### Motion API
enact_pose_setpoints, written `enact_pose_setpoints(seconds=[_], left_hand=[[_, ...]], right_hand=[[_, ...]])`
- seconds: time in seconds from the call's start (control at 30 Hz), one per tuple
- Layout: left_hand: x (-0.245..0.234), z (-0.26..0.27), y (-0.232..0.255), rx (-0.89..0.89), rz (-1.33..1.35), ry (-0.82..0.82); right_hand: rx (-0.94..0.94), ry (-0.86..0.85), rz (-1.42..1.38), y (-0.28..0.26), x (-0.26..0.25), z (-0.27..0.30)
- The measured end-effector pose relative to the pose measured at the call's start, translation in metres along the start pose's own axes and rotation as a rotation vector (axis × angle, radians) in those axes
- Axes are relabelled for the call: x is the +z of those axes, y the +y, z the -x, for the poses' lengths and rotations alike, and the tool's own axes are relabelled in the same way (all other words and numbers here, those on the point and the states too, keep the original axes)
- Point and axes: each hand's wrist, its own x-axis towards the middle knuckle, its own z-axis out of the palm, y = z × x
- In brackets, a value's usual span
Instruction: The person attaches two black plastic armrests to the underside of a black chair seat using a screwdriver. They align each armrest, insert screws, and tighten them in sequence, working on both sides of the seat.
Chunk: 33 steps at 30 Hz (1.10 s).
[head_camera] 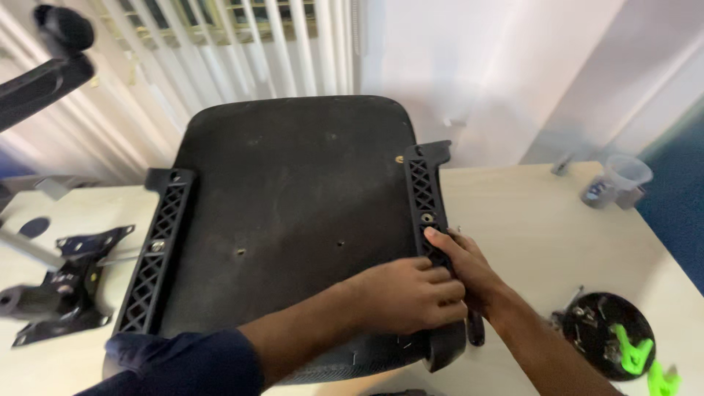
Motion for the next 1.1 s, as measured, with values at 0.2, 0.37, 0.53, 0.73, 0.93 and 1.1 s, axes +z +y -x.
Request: enact_pose_setpoints(seconds=[0.2,0.37,0.53,0.73,0.93,1.1], left_hand=[[0.007,0.004,-0.013,-0.005,0.152,-0.052],[0.011,0.003,-0.018,0.096,0.052,-0.097],[0.013,0.002,-0.018,0.145,-0.006,-0.110],[0.011,-0.002,-0.021,0.201,-0.099,-0.147],[-0.005,-0.002,-0.023,0.169,-0.140,-0.129],[-0.012,-0.002,-0.020,0.106,-0.097,-0.178]], right_hand=[[0.026,0.011,0.086,-0.001,-0.002,-0.007],[0.014,-0.015,0.079,-0.002,-0.002,-0.006],[0.041,0.017,0.116,-0.007,0.002,0.000],[-0.046,-0.026,0.074,-0.006,0.001,0.001],[-0.050,-0.001,0.039,-0.008,0.006,0.003],[-0.059,-0.033,-0.010,-0.009,0.009,0.006]])
